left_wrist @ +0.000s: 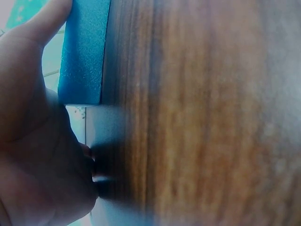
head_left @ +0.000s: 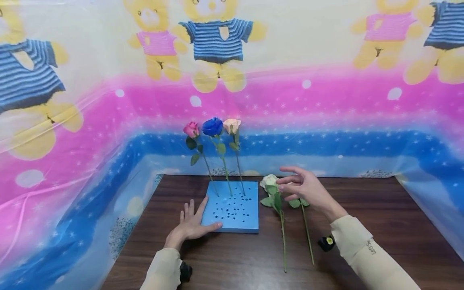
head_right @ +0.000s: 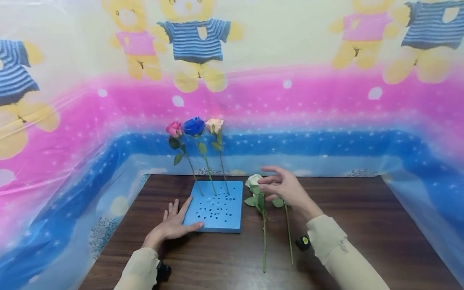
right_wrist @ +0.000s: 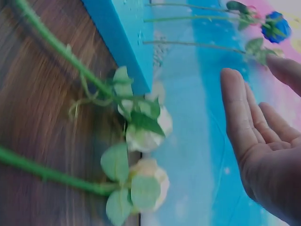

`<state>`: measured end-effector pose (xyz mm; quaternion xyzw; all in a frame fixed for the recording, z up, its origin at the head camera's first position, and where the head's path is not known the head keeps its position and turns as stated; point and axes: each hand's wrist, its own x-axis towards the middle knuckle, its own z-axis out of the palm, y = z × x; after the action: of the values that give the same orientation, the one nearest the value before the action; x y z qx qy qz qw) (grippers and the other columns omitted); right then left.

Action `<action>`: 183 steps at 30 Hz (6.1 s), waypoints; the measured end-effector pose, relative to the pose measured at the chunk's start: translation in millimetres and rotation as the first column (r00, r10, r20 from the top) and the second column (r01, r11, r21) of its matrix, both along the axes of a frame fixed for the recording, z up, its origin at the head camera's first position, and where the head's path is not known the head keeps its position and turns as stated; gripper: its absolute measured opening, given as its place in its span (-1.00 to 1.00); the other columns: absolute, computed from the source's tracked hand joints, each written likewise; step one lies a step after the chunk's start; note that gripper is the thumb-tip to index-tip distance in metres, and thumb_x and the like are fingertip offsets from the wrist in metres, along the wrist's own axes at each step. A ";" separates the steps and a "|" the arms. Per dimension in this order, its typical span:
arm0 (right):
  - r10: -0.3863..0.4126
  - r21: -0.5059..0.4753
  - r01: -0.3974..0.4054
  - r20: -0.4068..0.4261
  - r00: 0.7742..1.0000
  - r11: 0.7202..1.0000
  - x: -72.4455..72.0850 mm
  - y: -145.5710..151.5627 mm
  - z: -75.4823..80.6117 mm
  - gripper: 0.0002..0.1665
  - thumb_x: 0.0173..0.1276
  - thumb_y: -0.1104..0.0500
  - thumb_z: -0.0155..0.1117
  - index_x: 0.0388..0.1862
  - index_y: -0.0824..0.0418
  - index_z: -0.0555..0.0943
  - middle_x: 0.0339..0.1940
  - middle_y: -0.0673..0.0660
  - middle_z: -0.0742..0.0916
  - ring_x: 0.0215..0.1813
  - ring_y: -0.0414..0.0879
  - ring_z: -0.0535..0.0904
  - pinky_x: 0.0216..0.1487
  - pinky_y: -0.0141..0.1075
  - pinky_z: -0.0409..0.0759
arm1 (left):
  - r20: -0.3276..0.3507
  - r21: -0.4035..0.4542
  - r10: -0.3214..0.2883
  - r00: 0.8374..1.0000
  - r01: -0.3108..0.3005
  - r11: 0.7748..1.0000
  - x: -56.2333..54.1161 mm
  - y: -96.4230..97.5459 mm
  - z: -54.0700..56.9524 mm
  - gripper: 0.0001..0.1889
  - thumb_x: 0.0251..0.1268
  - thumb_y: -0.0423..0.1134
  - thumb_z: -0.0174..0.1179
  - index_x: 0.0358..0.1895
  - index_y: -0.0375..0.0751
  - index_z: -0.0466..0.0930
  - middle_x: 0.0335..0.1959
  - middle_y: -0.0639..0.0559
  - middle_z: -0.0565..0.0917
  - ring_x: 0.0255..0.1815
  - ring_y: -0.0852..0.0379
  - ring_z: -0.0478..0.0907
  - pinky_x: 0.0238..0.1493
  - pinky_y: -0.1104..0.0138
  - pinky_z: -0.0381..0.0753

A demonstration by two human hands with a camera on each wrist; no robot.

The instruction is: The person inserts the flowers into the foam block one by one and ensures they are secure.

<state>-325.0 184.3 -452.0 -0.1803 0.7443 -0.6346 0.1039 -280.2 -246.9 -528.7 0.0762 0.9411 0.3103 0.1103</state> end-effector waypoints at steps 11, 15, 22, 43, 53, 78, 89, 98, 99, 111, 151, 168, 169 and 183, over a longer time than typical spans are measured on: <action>-0.074 0.057 0.068 0.113 0.991 0.996 21.3 50.9 -18.7 0.00 0.47 0.20 0.63 0.75 0.35 0.33 0.42 0.51 0.69 0.29 0.41 0.76 0.17 0.23 0.79 | 0.036 0.017 0.019 0.999 -0.019 1.000 1.9 -4.4 -4.5 0.28 0.34 0.50 0.38 0.90 0.10 -0.18 0.81 -0.52 -0.39 0.81 -0.54 -0.54 0.71 -0.44 -0.42; -0.098 0.060 0.090 0.155 0.983 0.994 26.8 59.2 -32.4 0.01 0.47 0.24 0.62 0.72 0.48 0.30 0.43 0.58 0.66 0.26 0.43 0.77 0.09 0.19 0.83 | 0.036 0.014 0.018 0.999 -0.018 1.000 1.8 -5.1 -4.9 0.29 0.34 0.50 0.38 0.90 0.09 -0.19 0.81 -0.53 -0.40 0.81 -0.54 -0.56 0.71 -0.44 -0.44; -0.157 0.126 0.131 0.225 0.962 0.983 37.4 62.7 -62.4 0.03 0.38 0.22 0.70 0.67 0.51 0.36 0.34 0.57 0.68 0.12 0.32 0.83 -0.05 0.14 0.88 | 0.042 0.005 0.019 0.999 -0.019 1.000 2.2 -4.0 -5.1 0.27 0.36 0.50 0.37 0.90 0.10 -0.19 0.81 -0.54 -0.39 0.81 -0.55 -0.54 0.71 -0.44 -0.41; -0.254 0.294 0.180 0.236 0.938 0.939 44.9 57.6 -79.4 0.04 0.23 0.21 0.81 0.60 0.44 0.48 0.24 0.43 0.62 -0.06 0.07 0.79 -0.25 0.06 0.87 | 0.022 0.012 0.011 1.000 -0.012 1.000 -1.8 3.3 1.7 0.28 0.36 0.47 0.38 0.90 0.08 -0.22 0.81 -0.54 -0.39 0.81 -0.55 -0.55 0.71 -0.45 -0.42; -0.281 0.323 0.216 0.171 0.944 0.921 48.1 54.7 -84.5 -0.03 0.13 0.35 0.82 0.54 0.33 0.60 -0.11 0.24 0.53 -0.27 0.03 0.75 -0.34 0.03 0.86 | 0.018 0.005 0.012 1.000 -0.012 1.000 -3.5 4.0 4.7 0.28 0.37 0.48 0.37 0.90 0.10 -0.22 0.81 -0.54 -0.39 0.81 -0.55 -0.55 0.71 -0.45 -0.42; -0.248 0.275 0.166 0.300 0.921 0.947 48.3 52.0 -83.6 -0.25 0.25 0.56 0.52 0.42 0.49 0.50 0.00 0.32 0.43 -0.20 0.11 0.71 -0.32 0.02 0.87 | 0.014 -0.016 0.015 1.000 -0.015 1.000 -1.0 2.4 -0.2 0.28 0.36 0.50 0.36 0.90 0.06 -0.18 0.80 -0.57 -0.36 0.80 -0.59 -0.52 0.70 -0.47 -0.39; -0.230 0.239 0.163 0.286 0.930 0.957 48.8 53.5 -83.0 -0.31 0.29 0.57 0.42 0.38 0.45 0.44 0.01 0.32 0.40 -0.17 0.12 0.70 -0.31 0.05 0.86 | 0.025 -0.010 0.017 1.000 -0.017 1.000 -2.8 2.6 0.4 0.28 0.34 0.51 0.37 0.90 0.08 -0.19 0.80 -0.57 -0.36 0.80 -0.58 -0.52 0.71 -0.46 -0.38; -0.227 0.188 0.180 0.267 0.937 0.966 51.4 55.5 -74.9 -0.25 0.39 0.52 0.38 0.51 0.34 0.37 0.19 0.44 0.48 -0.02 0.19 0.74 -0.22 0.11 0.86 | 0.023 -0.012 0.014 1.000 -0.013 1.000 -2.6 3.6 -0.1 0.28 0.35 0.51 0.36 0.90 0.08 -0.19 0.80 -0.57 -0.36 0.80 -0.59 -0.51 0.70 -0.47 -0.37; -0.224 0.177 0.181 0.263 0.938 0.967 51.7 55.3 -73.2 -0.25 0.40 0.52 0.39 0.51 0.34 0.36 0.19 0.43 0.48 -0.02 0.19 0.74 -0.21 0.11 0.87 | 0.023 -0.012 0.014 1.000 -0.014 1.000 -2.5 3.5 -0.1 0.28 0.35 0.51 0.36 0.90 0.08 -0.19 0.80 -0.57 -0.36 0.80 -0.59 -0.51 0.70 -0.47 -0.37; -0.214 0.092 0.200 0.184 0.959 0.975 46.6 52.3 -50.5 -0.21 0.53 0.48 0.29 0.64 0.26 0.23 0.13 0.36 0.49 0.04 0.27 0.71 -0.13 0.16 0.87 | 0.019 -0.015 0.019 1.000 -0.019 1.000 -3.6 3.0 -0.1 0.28 0.35 0.50 0.37 0.90 0.05 -0.16 0.80 -0.59 -0.35 0.80 -0.59 -0.51 0.70 -0.47 -0.37; -0.243 0.090 0.266 -0.210 0.947 0.960 25.1 -4.4 -8.9 -0.37 0.64 0.45 0.18 0.57 0.06 0.40 0.16 0.37 0.55 -0.11 0.12 0.74 -0.18 0.03 0.87 | 0.016 0.000 0.010 1.000 -0.010 1.000 -3.0 1.2 -2.9 0.28 0.35 0.50 0.37 0.90 0.03 -0.16 0.80 -0.59 -0.35 0.79 -0.62 -0.52 0.68 -0.51 -0.39; -0.109 0.057 0.127 -0.255 0.961 0.990 14.6 -63.9 -0.1 -0.41 0.76 0.36 0.09 0.58 -0.12 0.43 0.18 0.32 0.55 -0.01 0.17 0.76 -0.14 0.10 0.85 | 0.016 0.000 0.011 1.000 -0.011 1.000 -1.6 0.1 -0.8 0.27 0.35 0.50 0.37 0.90 0.08 -0.16 0.80 -0.57 -0.34 0.80 -0.59 -0.50 0.70 -0.48 -0.37; -0.106 0.062 0.126 -0.261 0.959 0.990 14.5 -68.3 0.8 -0.42 0.77 0.35 0.11 0.58 -0.13 0.43 0.17 0.31 0.56 -0.01 0.19 0.76 -0.15 0.10 0.85 | 0.015 0.002 0.010 1.000 -0.010 1.000 -1.3 -0.2 -0.6 0.27 0.36 0.50 0.37 0.90 0.08 -0.16 0.81 -0.57 -0.35 0.80 -0.59 -0.50 0.70 -0.48 -0.37; -0.045 0.077 0.072 -0.306 0.951 0.994 17.1 -125.1 5.7 -0.44 0.79 0.30 0.14 0.63 -0.08 0.40 0.03 0.17 0.69 0.04 0.13 0.77 -0.10 0.03 0.86 | 0.017 -0.006 0.017 1.000 -0.017 1.000 0.6 0.2 -1.6 0.26 0.36 0.50 0.36 0.90 0.09 -0.16 0.81 -0.56 -0.33 0.81 -0.58 -0.49 0.71 -0.46 -0.37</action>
<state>-307.9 59.2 -446.3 -0.2487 0.7835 -0.5690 -0.0229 -279.5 -246.7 -530.3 0.0652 0.9416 0.3093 0.1158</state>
